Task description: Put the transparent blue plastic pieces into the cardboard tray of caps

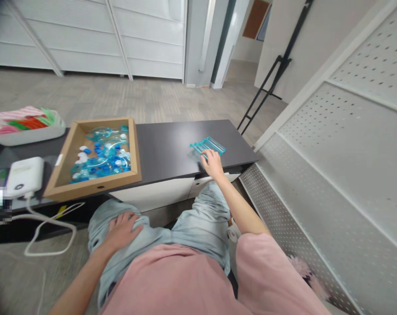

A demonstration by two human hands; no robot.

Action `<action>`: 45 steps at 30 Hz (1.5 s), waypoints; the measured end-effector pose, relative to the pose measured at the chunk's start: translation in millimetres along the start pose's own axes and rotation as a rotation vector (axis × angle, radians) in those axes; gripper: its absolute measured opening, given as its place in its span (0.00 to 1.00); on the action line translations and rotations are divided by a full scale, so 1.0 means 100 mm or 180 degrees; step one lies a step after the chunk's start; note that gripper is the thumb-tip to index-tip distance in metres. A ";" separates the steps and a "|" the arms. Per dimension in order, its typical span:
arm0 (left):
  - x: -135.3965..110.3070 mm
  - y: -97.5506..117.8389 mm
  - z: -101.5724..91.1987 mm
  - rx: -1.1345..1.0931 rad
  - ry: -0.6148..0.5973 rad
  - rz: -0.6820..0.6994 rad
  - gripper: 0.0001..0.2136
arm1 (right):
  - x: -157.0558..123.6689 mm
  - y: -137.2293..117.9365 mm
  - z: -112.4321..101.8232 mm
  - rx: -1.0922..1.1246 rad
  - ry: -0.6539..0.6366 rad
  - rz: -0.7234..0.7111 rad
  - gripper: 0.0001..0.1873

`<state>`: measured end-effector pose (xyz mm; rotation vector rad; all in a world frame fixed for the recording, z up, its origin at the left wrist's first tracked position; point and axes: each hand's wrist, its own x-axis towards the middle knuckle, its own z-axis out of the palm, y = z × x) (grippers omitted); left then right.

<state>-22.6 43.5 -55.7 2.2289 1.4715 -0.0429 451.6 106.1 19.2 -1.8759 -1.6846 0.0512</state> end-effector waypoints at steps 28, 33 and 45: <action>0.49 0.22 -1.81 -0.3317 0.3526 0.0086 0.12 | 0.18 -2.52 0.69 0.3728 -0.1055 0.0049 0.30; 0.86 -0.34 -2.26 -0.1839 0.3476 -0.0365 0.07 | 0.66 -2.69 1.14 0.2553 -0.0892 -0.0234 0.21; 1.29 -0.43 -2.28 -0.0512 0.2309 -0.0656 0.28 | 0.63 -1.93 0.99 0.0647 -0.0555 -0.0479 0.25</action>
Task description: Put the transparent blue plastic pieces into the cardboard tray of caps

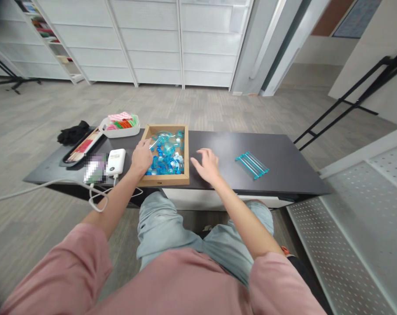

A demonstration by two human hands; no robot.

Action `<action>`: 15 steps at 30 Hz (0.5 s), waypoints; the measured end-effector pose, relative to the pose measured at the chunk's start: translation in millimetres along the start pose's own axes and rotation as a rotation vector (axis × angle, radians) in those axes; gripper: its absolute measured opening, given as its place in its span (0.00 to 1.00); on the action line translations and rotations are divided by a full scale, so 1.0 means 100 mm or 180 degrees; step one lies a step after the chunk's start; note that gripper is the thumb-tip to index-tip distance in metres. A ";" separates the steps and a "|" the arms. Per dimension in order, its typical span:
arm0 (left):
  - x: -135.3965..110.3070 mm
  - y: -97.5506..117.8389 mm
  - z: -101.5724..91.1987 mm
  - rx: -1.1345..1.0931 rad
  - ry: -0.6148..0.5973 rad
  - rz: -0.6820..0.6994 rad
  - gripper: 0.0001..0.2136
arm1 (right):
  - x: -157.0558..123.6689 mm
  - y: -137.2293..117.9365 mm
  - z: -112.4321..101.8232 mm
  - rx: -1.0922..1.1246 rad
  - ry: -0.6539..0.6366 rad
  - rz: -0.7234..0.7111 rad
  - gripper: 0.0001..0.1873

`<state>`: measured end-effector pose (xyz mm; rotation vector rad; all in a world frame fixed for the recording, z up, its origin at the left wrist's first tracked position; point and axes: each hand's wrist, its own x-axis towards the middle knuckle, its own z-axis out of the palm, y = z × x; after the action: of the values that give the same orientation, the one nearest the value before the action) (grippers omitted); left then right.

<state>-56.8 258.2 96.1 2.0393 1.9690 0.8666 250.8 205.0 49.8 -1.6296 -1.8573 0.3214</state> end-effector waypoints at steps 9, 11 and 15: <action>-0.09 0.08 -0.04 -0.0096 -0.0059 0.0207 0.15 | -0.56 1.56 -0.97 -0.1733 0.0514 0.1444 0.33; -0.17 0.22 -0.06 -0.0134 0.0114 0.0400 0.13 | -0.60 1.62 -1.05 -0.1783 0.0357 0.1473 0.32; -0.44 0.63 -0.04 -0.0374 0.0419 0.0859 0.12 | -0.60 1.54 -1.13 -0.1757 0.0060 0.1176 0.28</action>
<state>-2.9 208.4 119.3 2.2634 1.6796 1.1697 443.1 154.0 31.2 -2.3450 -1.7127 -0.0692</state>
